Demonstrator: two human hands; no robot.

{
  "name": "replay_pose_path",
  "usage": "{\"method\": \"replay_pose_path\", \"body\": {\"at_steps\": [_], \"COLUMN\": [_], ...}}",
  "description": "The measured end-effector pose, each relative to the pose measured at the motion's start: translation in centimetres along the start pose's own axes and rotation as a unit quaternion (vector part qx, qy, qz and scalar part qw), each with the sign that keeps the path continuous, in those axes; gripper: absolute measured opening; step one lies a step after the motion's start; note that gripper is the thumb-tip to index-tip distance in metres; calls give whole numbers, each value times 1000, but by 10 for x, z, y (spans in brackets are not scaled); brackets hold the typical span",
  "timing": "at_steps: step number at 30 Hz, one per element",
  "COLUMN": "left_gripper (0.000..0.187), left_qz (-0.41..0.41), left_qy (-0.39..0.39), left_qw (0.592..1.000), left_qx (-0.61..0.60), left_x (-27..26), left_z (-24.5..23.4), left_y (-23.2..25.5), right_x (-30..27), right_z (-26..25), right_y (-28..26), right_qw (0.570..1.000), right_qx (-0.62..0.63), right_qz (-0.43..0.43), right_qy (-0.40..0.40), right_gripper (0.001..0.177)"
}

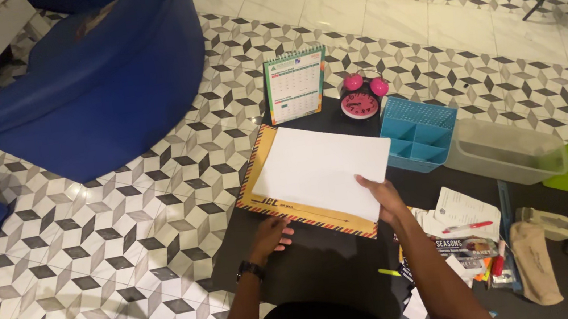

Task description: The person clears a cluttered desk by moving stationery and small items aside, then assembles a white plastic basket from multiple flat panels. They align and interlock the panels to form a rectangular basket and place it on the desk.

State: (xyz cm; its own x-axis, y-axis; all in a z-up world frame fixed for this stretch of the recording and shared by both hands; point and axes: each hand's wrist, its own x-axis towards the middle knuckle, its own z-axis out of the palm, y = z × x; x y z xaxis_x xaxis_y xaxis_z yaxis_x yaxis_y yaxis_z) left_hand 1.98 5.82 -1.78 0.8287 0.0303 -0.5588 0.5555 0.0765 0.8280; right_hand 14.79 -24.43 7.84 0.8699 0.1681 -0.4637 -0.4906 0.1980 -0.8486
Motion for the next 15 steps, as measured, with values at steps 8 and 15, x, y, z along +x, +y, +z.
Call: {"method": "replay_pose_path", "body": {"at_steps": [8,15], "left_gripper": [36,27], "left_qz": [-39,261], "left_qy": [-26,53], "left_qw": [999,964], "left_qx": [-14,15], "left_x": [-17,-21], "left_z": [-2,16], "left_y": [21,47], "right_x": [26,36], "right_z": [0,1], "right_y": [12,4], "right_qw": [999,995], "right_qx": [-21,-102], "right_qz": [-15,9], "right_qy": [-41,-1], "right_gripper": [59,56]}}
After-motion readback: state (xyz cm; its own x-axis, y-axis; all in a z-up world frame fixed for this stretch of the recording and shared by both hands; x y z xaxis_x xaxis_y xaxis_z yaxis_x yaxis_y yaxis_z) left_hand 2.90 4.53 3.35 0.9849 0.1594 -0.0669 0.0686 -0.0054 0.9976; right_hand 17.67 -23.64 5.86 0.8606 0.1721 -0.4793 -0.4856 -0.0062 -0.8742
